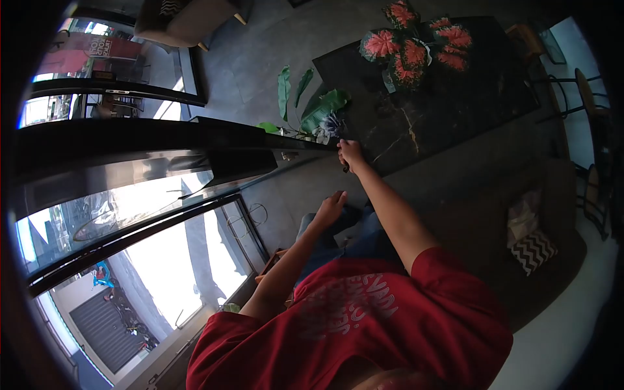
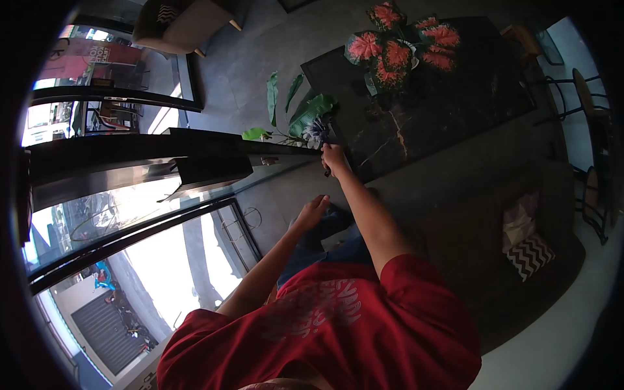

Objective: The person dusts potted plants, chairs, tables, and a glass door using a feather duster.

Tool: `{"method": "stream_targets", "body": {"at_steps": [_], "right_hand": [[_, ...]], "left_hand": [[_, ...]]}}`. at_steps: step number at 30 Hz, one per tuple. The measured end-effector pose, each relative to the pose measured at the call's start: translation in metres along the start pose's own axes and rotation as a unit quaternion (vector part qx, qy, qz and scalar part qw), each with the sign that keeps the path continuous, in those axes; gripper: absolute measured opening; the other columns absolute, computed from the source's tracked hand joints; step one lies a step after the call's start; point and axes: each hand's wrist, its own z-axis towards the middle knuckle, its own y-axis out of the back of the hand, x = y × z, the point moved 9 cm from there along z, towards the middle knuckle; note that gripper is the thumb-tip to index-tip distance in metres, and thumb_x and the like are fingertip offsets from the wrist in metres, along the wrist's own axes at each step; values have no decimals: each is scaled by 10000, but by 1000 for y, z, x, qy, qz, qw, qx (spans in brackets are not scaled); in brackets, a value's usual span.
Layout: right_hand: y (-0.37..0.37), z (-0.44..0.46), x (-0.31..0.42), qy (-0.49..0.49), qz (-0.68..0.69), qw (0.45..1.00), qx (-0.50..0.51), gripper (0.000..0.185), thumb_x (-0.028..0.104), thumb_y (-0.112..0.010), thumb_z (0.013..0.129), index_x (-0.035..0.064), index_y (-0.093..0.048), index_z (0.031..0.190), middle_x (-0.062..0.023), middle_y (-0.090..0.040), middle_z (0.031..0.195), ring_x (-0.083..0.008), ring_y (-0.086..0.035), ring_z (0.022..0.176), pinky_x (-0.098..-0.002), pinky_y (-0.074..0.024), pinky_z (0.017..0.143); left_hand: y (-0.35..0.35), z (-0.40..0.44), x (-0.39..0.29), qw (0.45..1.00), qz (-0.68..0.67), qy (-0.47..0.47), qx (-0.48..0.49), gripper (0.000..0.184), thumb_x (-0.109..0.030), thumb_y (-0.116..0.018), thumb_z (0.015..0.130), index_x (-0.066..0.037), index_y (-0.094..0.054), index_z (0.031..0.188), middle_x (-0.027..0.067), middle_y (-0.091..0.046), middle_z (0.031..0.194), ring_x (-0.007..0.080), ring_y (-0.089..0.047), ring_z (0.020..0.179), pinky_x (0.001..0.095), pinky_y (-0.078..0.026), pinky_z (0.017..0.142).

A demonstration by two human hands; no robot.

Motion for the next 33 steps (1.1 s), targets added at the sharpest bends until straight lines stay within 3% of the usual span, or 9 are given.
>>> {"method": "stream_targets", "body": {"at_steps": [1, 8, 16, 18, 21, 27, 30, 31, 33], "right_hand": [[-2, 6, 2, 38, 12, 999, 20, 288, 250, -455, 982, 21, -518, 819, -22, -427, 515, -146, -409, 355, -310, -322, 345], [-17, 82, 25, 157, -128, 978, 41, 320, 277, -470, 987, 4, -594, 875, -35, -533, 563, -125, -434, 364, -299, -361, 365], [-25, 167, -4, 99, -44, 994, -19, 327, 285, -507, 970, -5, -608, 857, -40, -531, 551, -146, -500, 406, -323, -396, 383], [-19, 167, -1, 191, -253, 942, -110, 340, 285, -518, 966, -11, -608, 827, -78, -541, 537, -173, -540, 423, -354, -413, 399], [-29, 181, -17, 151, -104, 981, -58, 344, 275, -509, 978, 1, -581, 783, -45, -506, 531, -136, -470, 384, -325, -360, 365], [-16, 206, -63, 59, -169, 977, -116, 311, 236, -524, 935, -48, -616, 847, -188, -650, 717, -314, -650, 581, -446, -504, 528], [-3, 221, -99, 145, -285, 934, -158, 364, 311, -546, 910, -46, -615, 896, -259, -629, 741, -429, -635, 795, -504, -501, 675], [1, 221, -119, 141, -285, 935, -158, 364, 311, -546, 910, -46, -615, 896, -259, -629, 741, -429, -635, 795, -504, -501, 675], [22, 207, -147, 114, -182, 956, -201, 389, 257, -489, 970, -38, -575, 731, -158, -558, 545, -247, -555, 412, -385, -428, 430]], "left_hand": [[-1, 1, 6, 999, -31, 13, -12, 437, -405, -422, 993, -5, -574, 1086, 268, -631, 957, 455, -584, 965, 450, -458, 820], [-29, 45, 52, 995, 9, 80, 60, 453, -410, -414, 997, 14, -562, 1059, 288, -604, 976, 447, -574, 995, 456, -440, 830], [-21, 79, 88, 994, 23, 40, 95, 462, -409, -409, 998, 34, -542, 997, 315, -588, 956, 492, -529, 1001, 488, -427, 812], [-25, 80, 114, 994, 14, 46, 100, 456, -409, -407, 998, 26, -542, 1001, 312, -590, 949, 494, -530, 994, 488, -428, 804], [-25, 89, 144, 994, 28, 36, 103, 450, -412, -398, 1000, 13, -544, 1000, 304, -593, 932, 493, -538, 974, 486, -429, 788], [-27, 74, 165, 992, 57, 24, 114, 454, -419, -386, 1000, 3, -555, 1013, 296, -603, 950, 491, -547, 972, 500, -436, 797], [-35, 63, 174, 988, 50, 57, 133, 451, -416, -385, 1000, -6, -567, 1046, 289, -611, 981, 481, -554, 994, 496, -443, 816], [-39, 59, 177, 986, 67, 59, 143, 445, -410, -388, 1000, -9, -571, 1061, 286, -614, 987, 475, -559, 998, 490, -447, 820], [-45, 52, 177, 983, 81, 61, 154, 440, -405, -391, 1000, -12, -575, 1076, 282, -617, 993, 469, -563, 1002, 483, -452, 825]]}}
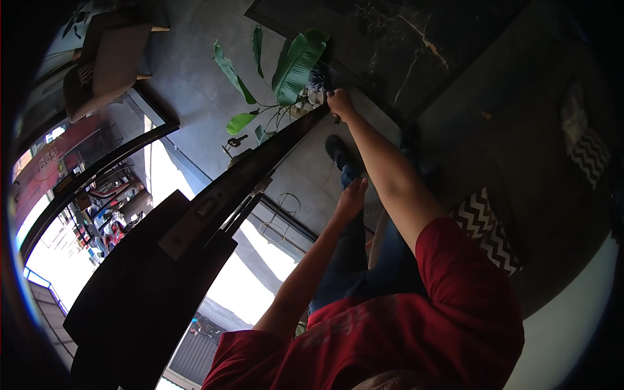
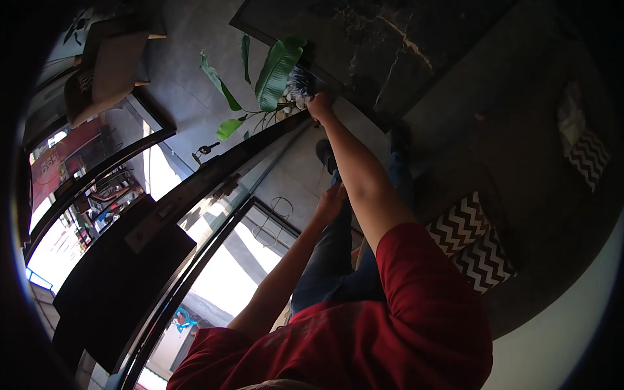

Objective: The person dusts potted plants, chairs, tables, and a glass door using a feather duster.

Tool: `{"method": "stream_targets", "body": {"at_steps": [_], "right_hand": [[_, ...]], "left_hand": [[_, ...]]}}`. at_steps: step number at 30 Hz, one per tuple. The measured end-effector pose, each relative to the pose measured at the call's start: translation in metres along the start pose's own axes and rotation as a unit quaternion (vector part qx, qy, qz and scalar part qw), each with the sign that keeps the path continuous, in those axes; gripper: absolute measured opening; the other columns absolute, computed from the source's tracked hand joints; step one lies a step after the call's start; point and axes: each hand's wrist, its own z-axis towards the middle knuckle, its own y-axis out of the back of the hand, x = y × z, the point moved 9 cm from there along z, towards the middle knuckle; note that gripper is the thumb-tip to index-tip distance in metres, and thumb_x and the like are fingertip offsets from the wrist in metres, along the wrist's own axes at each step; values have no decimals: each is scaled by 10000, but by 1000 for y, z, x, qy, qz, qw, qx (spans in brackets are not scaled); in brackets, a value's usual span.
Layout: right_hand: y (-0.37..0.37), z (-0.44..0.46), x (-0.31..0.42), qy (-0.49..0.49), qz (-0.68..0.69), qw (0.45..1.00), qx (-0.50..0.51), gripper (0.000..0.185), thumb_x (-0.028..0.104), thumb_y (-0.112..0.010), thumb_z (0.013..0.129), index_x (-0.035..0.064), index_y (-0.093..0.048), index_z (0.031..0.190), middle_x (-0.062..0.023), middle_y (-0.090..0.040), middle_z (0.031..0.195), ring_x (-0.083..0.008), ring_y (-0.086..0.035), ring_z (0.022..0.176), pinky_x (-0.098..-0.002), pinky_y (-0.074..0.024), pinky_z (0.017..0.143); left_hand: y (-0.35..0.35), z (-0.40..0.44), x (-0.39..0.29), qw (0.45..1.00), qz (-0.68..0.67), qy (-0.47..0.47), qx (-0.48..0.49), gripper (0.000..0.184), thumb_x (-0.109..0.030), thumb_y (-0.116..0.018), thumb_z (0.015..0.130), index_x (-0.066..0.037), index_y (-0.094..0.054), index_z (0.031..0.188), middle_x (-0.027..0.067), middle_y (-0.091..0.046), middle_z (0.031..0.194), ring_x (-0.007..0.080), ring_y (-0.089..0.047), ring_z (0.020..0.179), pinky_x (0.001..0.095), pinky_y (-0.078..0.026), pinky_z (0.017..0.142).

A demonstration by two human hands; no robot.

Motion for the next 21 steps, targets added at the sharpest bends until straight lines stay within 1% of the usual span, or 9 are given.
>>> {"method": "stream_targets", "body": {"at_steps": [3, 5, 7, 11, 13, 14, 16, 18, 21], "right_hand": [[40, -31, -25, -97, 60, 993, 0, 382, 263, -477, 975, -35, -576, 756, -134, -536, 513, -236, -547, 399, -369, -426, 416], [56, -35, -29, -93, 14, 995, 27, 356, 253, -472, 965, -42, -584, 800, -186, -564, 567, -286, -588, 464, -410, -468, 503], [52, -25, -45, -47, -93, 992, 66, 342, 257, -477, 958, -38, -594, 832, -211, -585, 594, -310, -623, 509, -426, -501, 552], [41, -23, -10, -19, -41, 990, 134, 337, 266, -488, 956, -20, -599, 815, -189, -584, 576, -310, -627, 529, -432, -493, 554], [34, 1, 18, 150, -8, 986, 68, 349, 268, -484, 961, -8, -600, 781, -157, -580, 570, -297, -603, 490, -432, -482, 532], [26, 11, 23, 149, -5, 986, 73, 349, 268, -484, 961, -8, -600, 781, -157, -580, 570, -297, -603, 490, -432, -482, 532], [-1, 32, 13, -4, 70, 987, 146, 360, 307, -461, 974, -10, -590, 863, -138, -575, 586, -270, -563, 436, -417, -464, 487], [-15, 60, 4, -26, 35, 990, 130, 365, 320, -463, 980, -3, -574, 851, -104, -539, 559, -229, -530, 416, -377, -428, 442], [-28, 81, -18, -66, 1, 991, 114, 376, 338, -460, 986, 1, -563, 854, -77, -513, 538, -190, -500, 399, -339, -397, 399]], "left_hand": [[-12, -6, -3, 999, -31, -9, 0, 421, -386, -409, 998, -11, -575, 1094, 282, -617, 988, 464, -566, 1000, 480, -454, 823], [-27, -5, 5, 1000, -18, -8, 14, 461, -418, -397, 1002, -13, -574, 1135, 172, -657, 959, 279, -621, 897, 369, -462, 844], [-39, -6, 5, 999, -23, -2, 26, 456, -413, -404, 1002, -12, -575, 1138, 180, -658, 975, 290, -626, 920, 369, -463, 849], [-50, -4, -6, 999, -18, -4, 29, 434, -378, -417, 1005, 0, -577, 1147, 208, -656, 1025, 325, -629, 1005, 378, -462, 867], [-56, 0, 1, 999, -35, 7, 27, 428, -367, -418, 1006, 5, -577, 1148, 218, -652, 1032, 337, -622, 1030, 384, -460, 872], [-58, 3, 3, 998, -56, 9, 30, 423, -356, -420, 1007, 9, -578, 1149, 228, -648, 1039, 350, -614, 1055, 390, -457, 878], [-54, 8, 0, 999, -43, 12, 22, 395, -318, -415, 1007, 12, -565, 1165, 240, -638, 1047, 361, -610, 1049, 392, -457, 876], [-48, 12, 0, 997, -75, -18, -11, 450, -392, -416, 999, 16, -567, 1114, 295, -606, 1026, 462, -567, 1013, 469, -456, 847], [-44, 20, 13, 997, -69, 6, -30, 458, -396, -403, 1003, 15, -572, 1112, 288, -614, 1025, 448, -580, 1008, 452, -459, 851]]}}
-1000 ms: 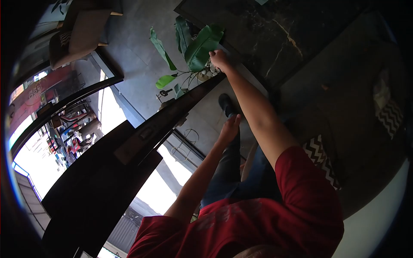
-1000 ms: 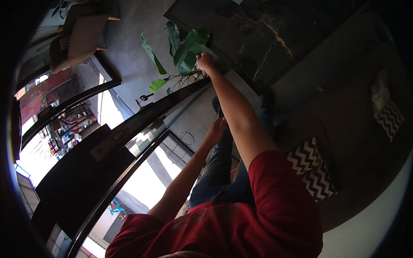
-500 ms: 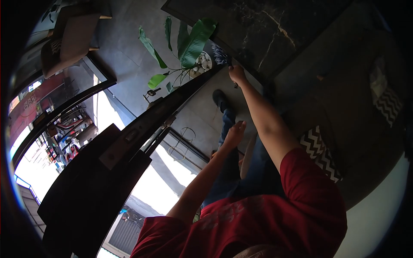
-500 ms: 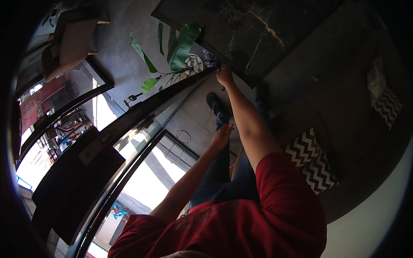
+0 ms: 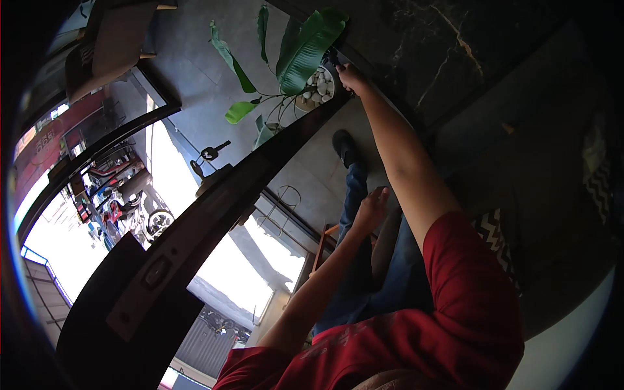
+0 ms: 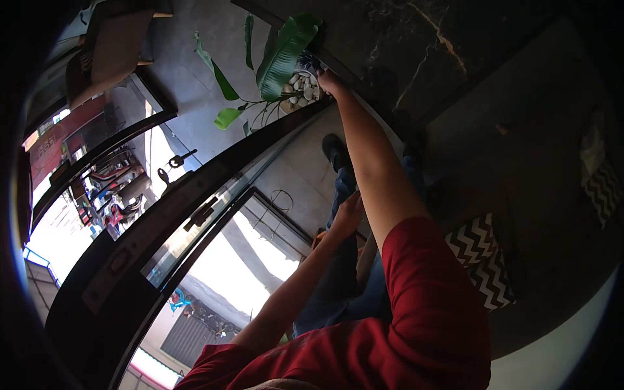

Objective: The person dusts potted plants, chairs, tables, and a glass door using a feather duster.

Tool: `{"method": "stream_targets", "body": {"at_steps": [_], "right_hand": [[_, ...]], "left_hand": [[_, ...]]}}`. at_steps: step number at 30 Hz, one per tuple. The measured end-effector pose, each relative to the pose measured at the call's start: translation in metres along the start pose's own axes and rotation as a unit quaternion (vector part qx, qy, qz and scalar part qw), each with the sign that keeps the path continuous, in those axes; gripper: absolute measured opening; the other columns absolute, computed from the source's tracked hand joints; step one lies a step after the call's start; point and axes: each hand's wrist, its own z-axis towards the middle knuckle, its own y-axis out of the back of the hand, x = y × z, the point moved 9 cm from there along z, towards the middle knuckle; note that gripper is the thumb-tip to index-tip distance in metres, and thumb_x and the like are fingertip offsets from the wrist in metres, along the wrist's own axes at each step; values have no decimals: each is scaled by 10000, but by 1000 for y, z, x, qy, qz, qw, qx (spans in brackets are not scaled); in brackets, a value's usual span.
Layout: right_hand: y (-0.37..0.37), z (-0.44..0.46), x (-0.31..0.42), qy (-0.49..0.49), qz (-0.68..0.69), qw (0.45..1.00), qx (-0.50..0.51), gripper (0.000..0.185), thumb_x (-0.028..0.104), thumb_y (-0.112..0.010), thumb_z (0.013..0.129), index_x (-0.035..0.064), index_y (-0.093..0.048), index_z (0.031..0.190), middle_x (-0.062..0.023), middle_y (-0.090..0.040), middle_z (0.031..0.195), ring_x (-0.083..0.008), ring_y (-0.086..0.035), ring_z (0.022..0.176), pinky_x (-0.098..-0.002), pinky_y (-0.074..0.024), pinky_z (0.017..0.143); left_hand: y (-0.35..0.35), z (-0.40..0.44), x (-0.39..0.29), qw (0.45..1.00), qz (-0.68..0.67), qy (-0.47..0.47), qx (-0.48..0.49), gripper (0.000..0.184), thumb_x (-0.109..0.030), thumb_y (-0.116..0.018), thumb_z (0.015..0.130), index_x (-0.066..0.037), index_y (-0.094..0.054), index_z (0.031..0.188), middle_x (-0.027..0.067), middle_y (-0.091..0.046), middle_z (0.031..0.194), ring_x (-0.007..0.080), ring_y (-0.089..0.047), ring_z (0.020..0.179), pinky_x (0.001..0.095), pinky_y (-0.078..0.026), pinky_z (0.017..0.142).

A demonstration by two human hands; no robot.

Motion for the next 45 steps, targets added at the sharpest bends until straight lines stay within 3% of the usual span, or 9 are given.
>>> {"method": "stream_targets", "body": {"at_steps": [11, 14, 22, 23, 25, 29, 39, 40, 45], "right_hand": [[39, -67, -94, -64, 60, 996, 0, 315, 280, -480, 977, 28, -521, 794, -35, -432, 495, -150, -458, 369, -317, -366, 356], [63, -129, -112, -88, 80, 993, -18, 302, 253, -500, 971, 43, -495, 755, -19, -405, 508, -123, -433, 369, -303, -339, 343], [122, -243, -196, -158, 23, 986, -42, 373, 312, -490, 980, 13, -554, 767, -68, -503, 512, -177, -513, 378, -338, -408, 361], [126, -252, -201, -170, 23, 985, -32, 369, 313, -496, 978, 12, -551, 771, -75, -515, 518, -181, -524, 383, -338, -416, 365], [136, -268, -206, -166, 8, 985, -39, 372, 313, -498, 978, 14, -544, 762, -72, -506, 514, -181, -520, 381, -338, -413, 363], [151, -306, -205, -185, 9, 981, -48, 262, 272, -524, 969, 37, -581, 868, -9, -440, 535, -98, -413, 380, -274, -332, 343], [186, -464, -138, -202, 76, 975, -45, 321, 261, -506, 986, 20, -528, 774, -22, -430, 525, -126, -442, 381, -316, -336, 372], [192, -474, -130, -138, 18, 990, -40, 306, 264, -505, 986, 4, -561, 836, -53, -474, 544, -164, -485, 416, -326, -375, 412], [216, -516, -110, 34, -167, 982, -79, 340, 279, -503, 986, -32, -613, 1066, -167, -619, 684, -300, -599, 575, -359, -474, 568]], "left_hand": [[-5, 4, 25, 996, -49, 75, 17, 555, -444, -319, 1019, 30, -593, 1113, 228, -651, 1045, 382, -597, 1061, 406, -446, 902], [-10, 12, 15, 998, -28, 35, 36, 626, -497, -277, 1019, 35, -555, 1197, 162, -664, 1026, 239, -627, 917, 344, -477, 852], [-13, 24, -28, 998, 7, -26, 49, 626, -508, -284, 1015, 31, -575, 1142, 136, -662, 975, 213, -623, 844, 336, -481, 814], [-13, 23, -33, 998, 3, -26, 49, 626, -508, -284, 1015, 31, -575, 1142, 136, -662, 975, 213, -623, 844, 336, -481, 814], [-13, 19, -42, 998, -33, -33, 34, 538, -450, -330, 1014, 28, -577, 1011, 265, -616, 955, 437, -579, 983, 441, -440, 840], [-19, 11, -35, 999, -40, -12, 24, 555, -465, -334, 1008, 29, -586, 1012, 274, -614, 951, 446, -574, 998, 441, -440, 841], [-78, 5, 5, 992, -101, 51, 54, 696, -576, -293, 981, 28, -585, 1162, 208, -660, 1026, 328, -617, 998, 396, -471, 834], [-81, 3, 1, 991, -98, 54, 74, 747, -609, -289, 971, 44, -575, 1192, 176, -658, 1055, 263, -632, 941, 355, -502, 790], [-94, 7, 10, 980, -149, 90, 94, 818, -659, -260, 949, 56, -580, 1184, 177, -658, 1057, 267, -632, 929, 349, -503, 786]]}}
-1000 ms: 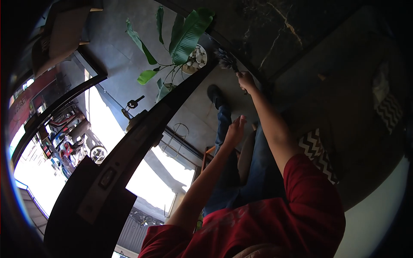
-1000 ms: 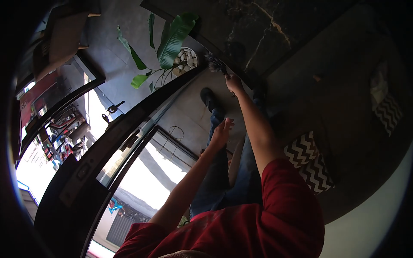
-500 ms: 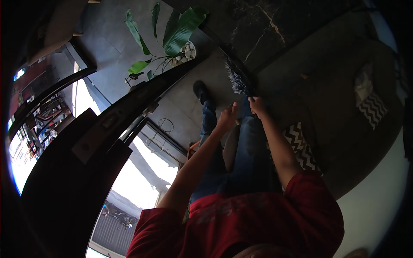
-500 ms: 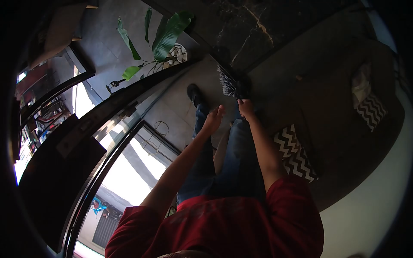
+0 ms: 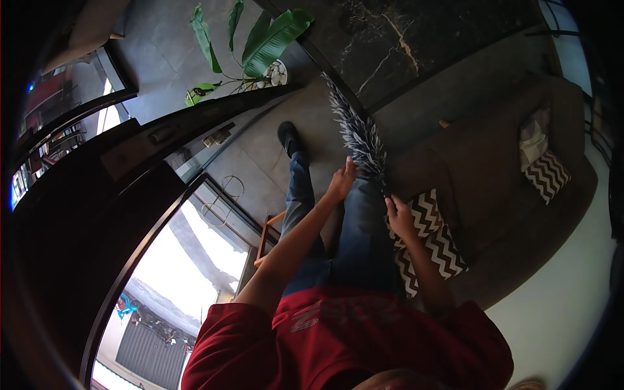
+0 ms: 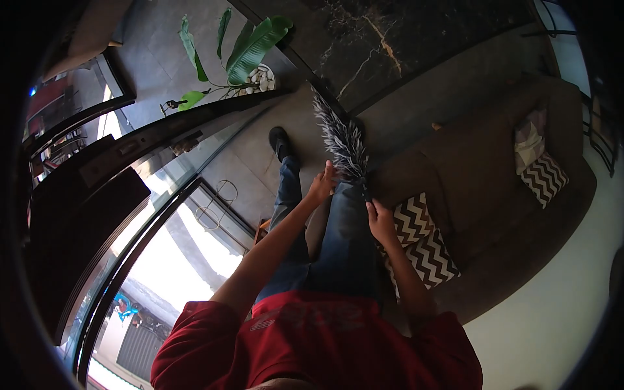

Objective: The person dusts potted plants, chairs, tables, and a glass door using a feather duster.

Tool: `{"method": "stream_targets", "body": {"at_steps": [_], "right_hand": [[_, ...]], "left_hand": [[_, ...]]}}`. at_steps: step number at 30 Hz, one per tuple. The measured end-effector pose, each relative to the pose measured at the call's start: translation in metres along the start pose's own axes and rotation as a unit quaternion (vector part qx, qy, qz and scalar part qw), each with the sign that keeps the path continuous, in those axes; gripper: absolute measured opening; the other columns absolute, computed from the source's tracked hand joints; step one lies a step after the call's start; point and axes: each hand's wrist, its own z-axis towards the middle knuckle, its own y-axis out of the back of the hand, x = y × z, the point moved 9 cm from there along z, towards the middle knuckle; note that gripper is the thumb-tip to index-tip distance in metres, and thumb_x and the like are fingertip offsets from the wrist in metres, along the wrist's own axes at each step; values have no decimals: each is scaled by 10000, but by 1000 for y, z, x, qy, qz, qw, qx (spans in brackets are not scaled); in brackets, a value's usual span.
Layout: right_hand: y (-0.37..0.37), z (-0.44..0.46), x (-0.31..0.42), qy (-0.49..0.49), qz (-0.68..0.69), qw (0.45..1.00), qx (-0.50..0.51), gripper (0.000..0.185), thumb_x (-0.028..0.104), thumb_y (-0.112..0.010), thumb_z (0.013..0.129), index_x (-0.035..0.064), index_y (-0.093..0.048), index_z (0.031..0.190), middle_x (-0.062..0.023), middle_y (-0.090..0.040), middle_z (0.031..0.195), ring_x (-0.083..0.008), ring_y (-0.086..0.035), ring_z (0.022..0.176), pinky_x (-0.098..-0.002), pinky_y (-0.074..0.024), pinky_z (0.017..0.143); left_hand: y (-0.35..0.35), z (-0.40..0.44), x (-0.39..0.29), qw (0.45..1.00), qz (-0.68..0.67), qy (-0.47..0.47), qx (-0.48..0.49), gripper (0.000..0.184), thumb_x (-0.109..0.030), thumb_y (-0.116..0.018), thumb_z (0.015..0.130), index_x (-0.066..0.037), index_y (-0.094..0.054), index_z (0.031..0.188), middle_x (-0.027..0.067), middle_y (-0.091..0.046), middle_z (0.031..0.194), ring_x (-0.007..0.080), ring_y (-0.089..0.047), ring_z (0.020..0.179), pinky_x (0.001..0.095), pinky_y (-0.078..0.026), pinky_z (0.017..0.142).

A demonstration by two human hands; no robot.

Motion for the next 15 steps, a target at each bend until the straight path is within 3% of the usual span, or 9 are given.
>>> {"method": "stream_targets", "body": {"at_steps": [2, 3, 4, 6, 7, 13, 15], "right_hand": [[2, 0, -5, -12, -33, 999, 18, 380, 282, -508, 983, -36, -584, 1177, -227, -656, 822, -385, -617, 695, -388, -485, 633], [6, 0, -1, 10, -33, 999, 20, 380, 284, -510, 985, -37, -590, 1175, -166, -639, 749, -279, -603, 621, -351, -460, 590], [11, 0, 1, 16, -32, 999, 19, 380, 284, -510, 985, -37, -590, 1175, -166, -639, 749, -279, -603, 621, -351, -460, 590], [21, -4, 10, -49, 57, 996, 58, 379, 279, -511, 989, -32, -588, 1192, -87, -577, 670, -144, -516, 568, -299, -423, 553], [27, -4, 16, -39, 63, 996, 52, 366, 268, -514, 991, -19, -589, 1205, -26, -499, 630, -64, -417, 562, -262, -386, 525], [18, 21, 39, -5, 125, 989, 74, 333, 243, -524, 987, -18, -592, 1183, -13, -464, 607, -79, -419, 538, -259, -381, 509], [15, 39, 51, 8, 125, 989, 74, 322, 234, -525, 986, -16, -595, 1175, -12, -455, 598, -83, -418, 532, -263, -381, 505]], "left_hand": [[2, 4, -2, 1000, -20, 4, -11, 833, -669, -253, 944, 60, -581, 1182, 175, -658, 1055, 265, -631, 930, 341, -500, 792], [3, 0, -9, 998, -54, -17, -21, 848, -678, -248, 939, 63, -578, 1184, 178, -653, 1061, 260, -629, 930, 338, -494, 807], [7, -1, -18, 995, -87, -40, -30, 863, -688, -243, 934, 67, -575, 1186, 181, -648, 1067, 256, -626, 929, 336, -488, 821], [12, 4, -20, 996, -83, -35, -20, 877, -701, -247, 925, 68, -568, 1198, 182, -643, 1077, 252, -620, 933, 336, -483, 837], [11, 7, -18, 997, -77, -25, -5, 892, -714, -250, 916, 69, -560, 1209, 184, -637, 1087, 249, -614, 938, 337, -478, 853], [33, -2, -56, 999, 17, 20, -40, 898, -729, -328, 892, 68, -525, 1255, 180, -589, 1197, 250, -609, 996, 340, -471, 858], [35, -8, -84, 999, -23, -6, -34, 859, -704, -348, 903, 57, -527, 1259, 167, -582, 1216, 243, -610, 1013, 339, -468, 852]]}}
